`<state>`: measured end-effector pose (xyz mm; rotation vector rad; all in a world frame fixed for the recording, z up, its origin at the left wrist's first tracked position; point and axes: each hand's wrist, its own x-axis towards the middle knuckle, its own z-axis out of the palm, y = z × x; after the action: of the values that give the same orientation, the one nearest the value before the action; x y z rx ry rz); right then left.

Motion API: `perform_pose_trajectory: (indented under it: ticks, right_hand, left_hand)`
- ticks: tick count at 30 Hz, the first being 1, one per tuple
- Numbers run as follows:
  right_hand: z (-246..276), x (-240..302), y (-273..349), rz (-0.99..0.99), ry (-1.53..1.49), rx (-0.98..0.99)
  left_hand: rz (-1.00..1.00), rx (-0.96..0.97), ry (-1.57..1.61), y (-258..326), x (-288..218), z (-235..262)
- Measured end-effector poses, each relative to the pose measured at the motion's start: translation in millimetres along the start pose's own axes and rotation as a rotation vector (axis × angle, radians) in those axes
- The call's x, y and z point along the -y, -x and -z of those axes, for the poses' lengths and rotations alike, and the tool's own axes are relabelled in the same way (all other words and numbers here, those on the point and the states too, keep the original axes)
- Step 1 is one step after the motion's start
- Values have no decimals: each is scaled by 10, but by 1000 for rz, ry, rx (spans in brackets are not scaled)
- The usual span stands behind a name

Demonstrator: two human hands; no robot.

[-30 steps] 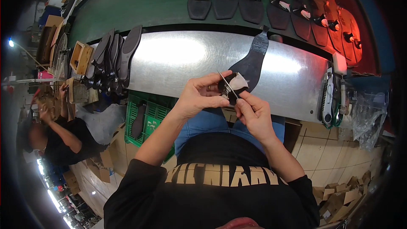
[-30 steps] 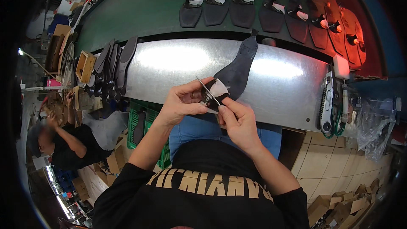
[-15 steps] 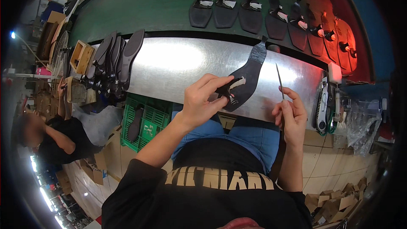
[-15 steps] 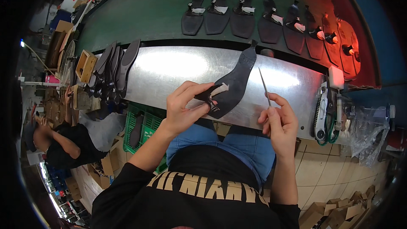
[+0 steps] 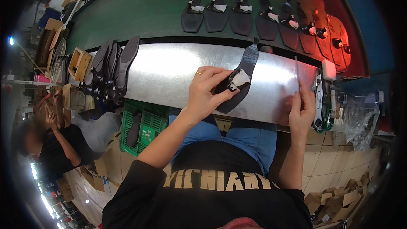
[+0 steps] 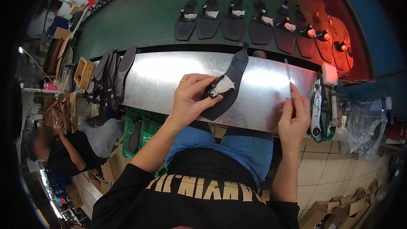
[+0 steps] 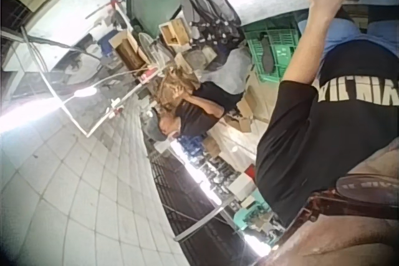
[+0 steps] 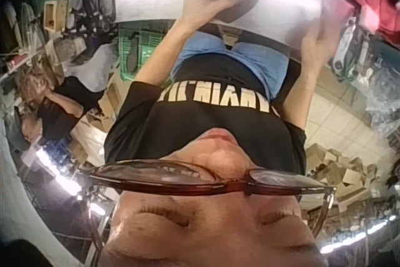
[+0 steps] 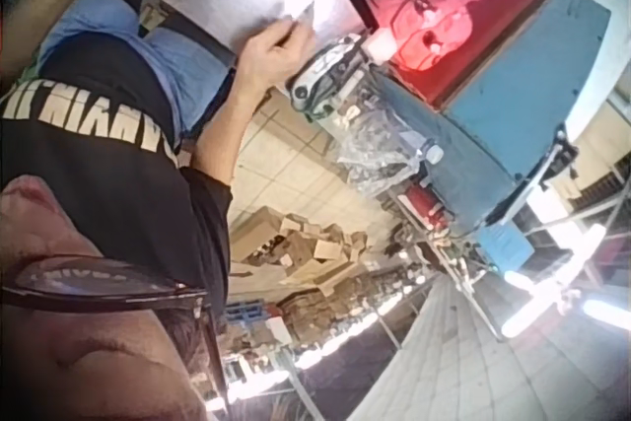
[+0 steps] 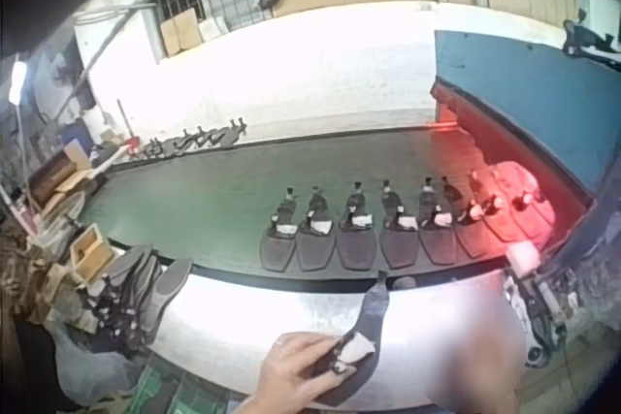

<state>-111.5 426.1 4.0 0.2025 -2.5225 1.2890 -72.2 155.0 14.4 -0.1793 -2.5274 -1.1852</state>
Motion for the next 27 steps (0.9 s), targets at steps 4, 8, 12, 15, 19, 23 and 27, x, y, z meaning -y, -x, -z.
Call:
perform_pose_trajectory:
  ticks: [4,8,12,15,19,23,27]
  right_hand:
    - [162,-337,-106,111,497,-15]
    - [158,-457,-94,89,581,58]
    - [114,-344,-95,114,608,-2]
    - [102,-207,-91,165,632,-75]
    - [83,-85,-69,231,521,-140]
    - [-64,116,-19,278,333,-109]
    - [-317,198,69,300,244,-35]
  left_hand:
    - [-96,3,-325,9,110,-250]
    - [-118,-10,-308,35,28,-276]
    - [-44,-62,-164,37,4,-288]
    - [-54,-96,-158,27,36,-278]
    - [-108,-63,-122,16,167,-259]
    - [-134,-55,-237,26,133,-278]
    - [-97,-90,-390,169,-124,-291]
